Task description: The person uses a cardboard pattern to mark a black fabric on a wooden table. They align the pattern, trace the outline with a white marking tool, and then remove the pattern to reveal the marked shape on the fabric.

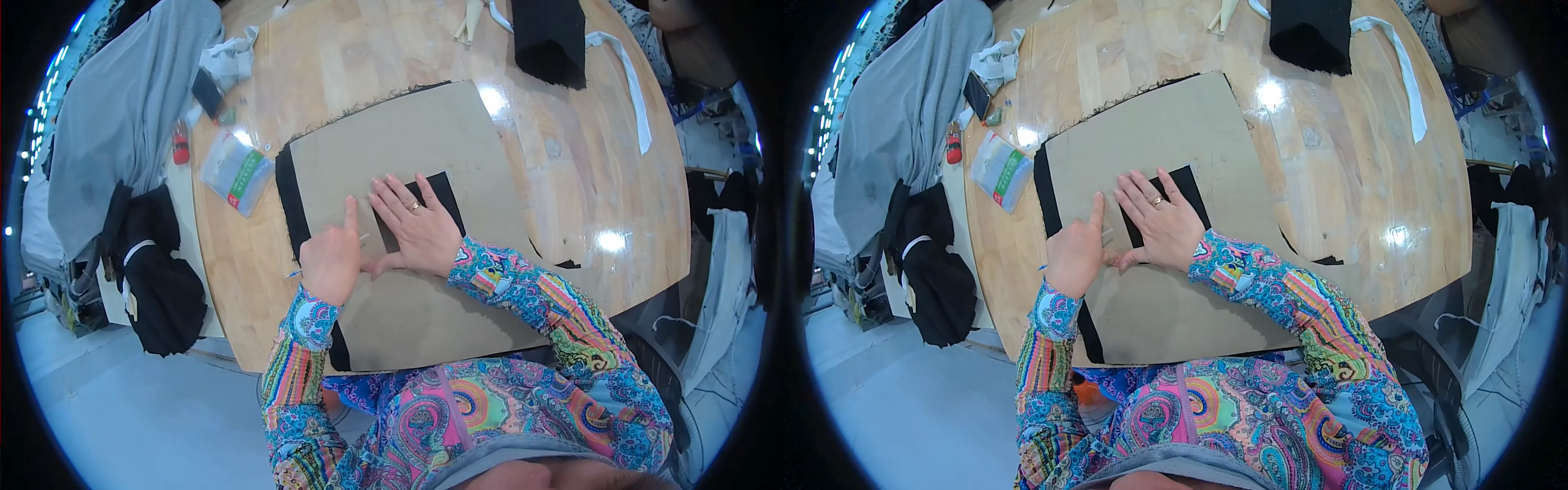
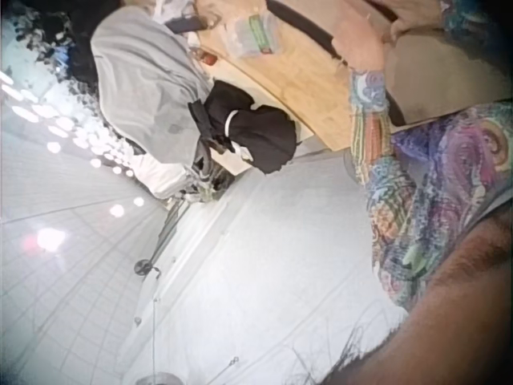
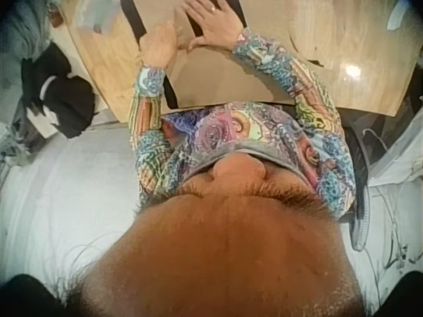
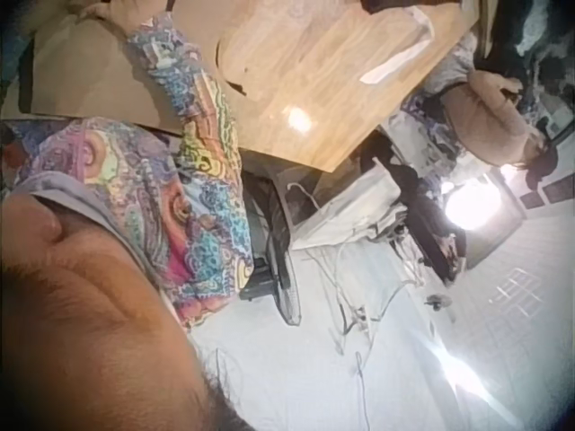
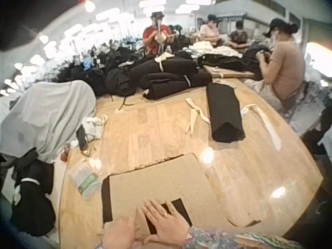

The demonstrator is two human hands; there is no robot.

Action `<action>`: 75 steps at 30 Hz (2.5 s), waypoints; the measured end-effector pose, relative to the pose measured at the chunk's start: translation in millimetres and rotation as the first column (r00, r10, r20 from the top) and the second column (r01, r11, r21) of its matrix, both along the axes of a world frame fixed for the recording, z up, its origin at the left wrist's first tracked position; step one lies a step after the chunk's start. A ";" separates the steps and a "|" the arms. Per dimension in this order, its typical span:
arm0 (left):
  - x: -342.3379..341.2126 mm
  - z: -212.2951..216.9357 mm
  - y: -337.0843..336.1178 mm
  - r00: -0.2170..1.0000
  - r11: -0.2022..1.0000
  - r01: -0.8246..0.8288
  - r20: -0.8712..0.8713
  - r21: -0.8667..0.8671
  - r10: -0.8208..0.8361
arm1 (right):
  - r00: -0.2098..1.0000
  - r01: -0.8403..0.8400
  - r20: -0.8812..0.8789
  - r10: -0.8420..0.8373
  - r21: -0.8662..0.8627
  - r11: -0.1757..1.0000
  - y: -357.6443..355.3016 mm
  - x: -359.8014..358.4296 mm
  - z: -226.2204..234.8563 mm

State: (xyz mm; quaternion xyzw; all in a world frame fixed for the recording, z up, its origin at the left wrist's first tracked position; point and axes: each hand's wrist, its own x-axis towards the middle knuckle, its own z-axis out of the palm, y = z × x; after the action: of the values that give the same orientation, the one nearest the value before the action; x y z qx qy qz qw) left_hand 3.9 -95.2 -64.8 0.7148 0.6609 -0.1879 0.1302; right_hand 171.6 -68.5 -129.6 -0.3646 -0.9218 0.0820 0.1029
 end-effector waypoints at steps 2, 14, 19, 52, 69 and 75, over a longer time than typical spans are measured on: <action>0.9 3.5 1.4 1.000 1.000 -0.011 0.001 -0.027 0.011 | 1.000 0.018 0.001 -0.018 0.008 1.000 1.8 4.9 3.1; -1.5 1.6 1.1 0.988 0.991 -0.107 0.100 -0.085 0.116 | 0.993 0.087 0.076 -0.087 0.011 0.996 6.0 37.6 6.1; 0.2 2.2 2.1 0.989 0.989 -0.110 0.093 -0.097 0.119 | 0.994 0.096 0.054 -0.097 0.015 0.995 3.7 38.7 9.9; -16.7 5.7 -3.5 0.968 0.995 -0.095 0.230 -0.041 0.102 | 0.917 0.153 0.393 -0.064 -0.198 0.968 18.8 95.3 49.1; -6.9 -19.7 21.4 -0.762 0.773 -0.100 0.548 -0.626 0.345 | 0.935 0.133 0.352 -0.037 -0.252 0.959 20.4 96.3 52.0; 36.8 -40.5 35.1 -0.732 0.741 -0.196 0.599 -0.642 0.326 | 0.945 0.117 0.325 -0.031 -0.249 0.961 20.2 96.2 49.3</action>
State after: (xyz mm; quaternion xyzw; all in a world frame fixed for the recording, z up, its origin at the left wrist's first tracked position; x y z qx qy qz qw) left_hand 40.6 -60.1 -105.2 0.1803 0.3776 0.5671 0.7094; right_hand 267.7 -48.3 -80.4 -0.4181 -0.8925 0.1406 -0.0938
